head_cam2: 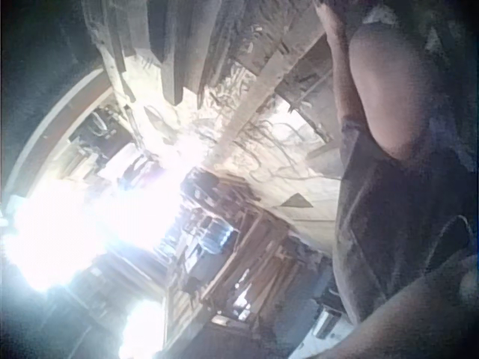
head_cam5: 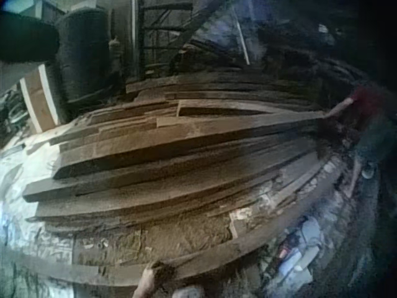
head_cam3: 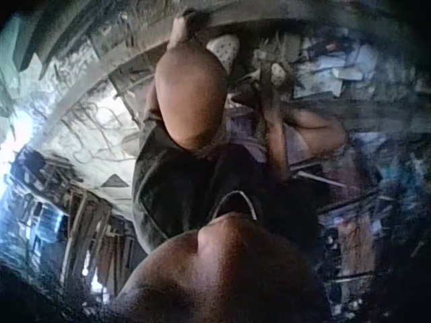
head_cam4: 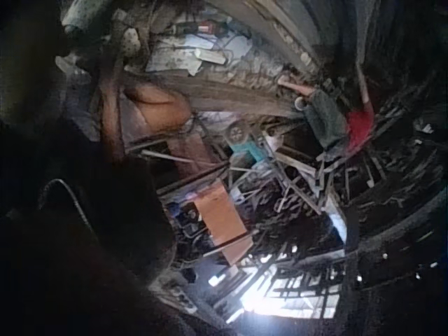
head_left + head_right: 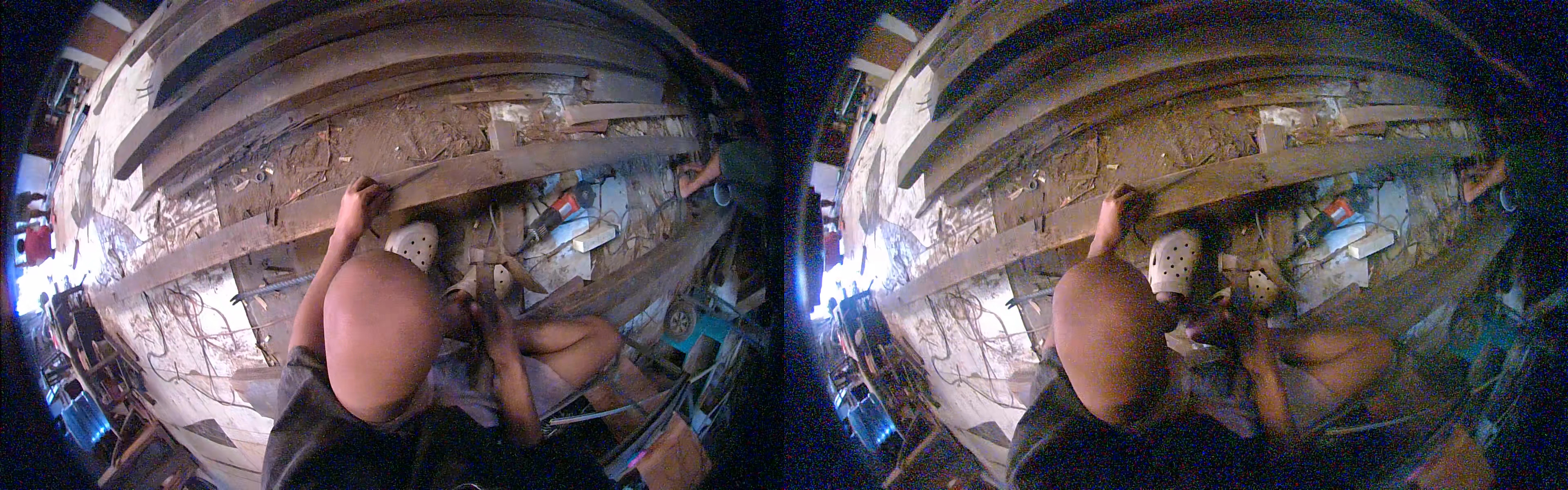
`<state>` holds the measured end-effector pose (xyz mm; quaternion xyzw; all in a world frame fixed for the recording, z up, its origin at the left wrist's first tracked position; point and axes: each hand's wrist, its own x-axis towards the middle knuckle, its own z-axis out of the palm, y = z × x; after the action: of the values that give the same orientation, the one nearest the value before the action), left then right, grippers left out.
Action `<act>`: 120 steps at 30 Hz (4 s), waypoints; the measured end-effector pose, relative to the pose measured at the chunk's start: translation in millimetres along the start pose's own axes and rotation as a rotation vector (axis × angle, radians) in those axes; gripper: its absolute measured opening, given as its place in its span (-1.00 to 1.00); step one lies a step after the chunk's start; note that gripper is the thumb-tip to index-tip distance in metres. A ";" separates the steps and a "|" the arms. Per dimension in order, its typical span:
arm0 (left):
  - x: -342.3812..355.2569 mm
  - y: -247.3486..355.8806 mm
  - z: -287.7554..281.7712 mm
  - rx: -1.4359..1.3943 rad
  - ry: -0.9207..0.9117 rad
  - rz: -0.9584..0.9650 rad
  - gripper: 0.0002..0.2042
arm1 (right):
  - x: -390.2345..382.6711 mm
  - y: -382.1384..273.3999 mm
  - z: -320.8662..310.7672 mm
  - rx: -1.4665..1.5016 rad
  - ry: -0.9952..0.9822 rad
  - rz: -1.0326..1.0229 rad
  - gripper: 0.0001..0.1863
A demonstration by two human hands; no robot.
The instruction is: The person uses an angle grinder on a wooden beam, then positions a small piece of wood and hammers it into place with a nail.
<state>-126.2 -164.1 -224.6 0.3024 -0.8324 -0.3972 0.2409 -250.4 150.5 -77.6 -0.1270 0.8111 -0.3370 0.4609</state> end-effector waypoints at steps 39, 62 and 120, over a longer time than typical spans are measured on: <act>4.6 -5.0 9.9 0.037 0.013 -0.050 -0.84 | 157.5 -72.8 78.1 -0.762 0.218 -0.736 -0.60; 3.2 10.8 8.6 0.021 0.032 -0.101 -0.77 | 90.5 -12.8 51.3 -0.667 0.038 -0.079 -0.32; 158.6 200.6 111.3 -0.158 -0.039 0.116 -0.82 | 106.1 146.3 17.1 -0.145 0.253 -0.153 -0.47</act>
<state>-371.4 -116.3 -100.6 0.2259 -0.8190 -0.4529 0.2703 -278.5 196.7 -251.0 -0.1781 0.8728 -0.3249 0.3178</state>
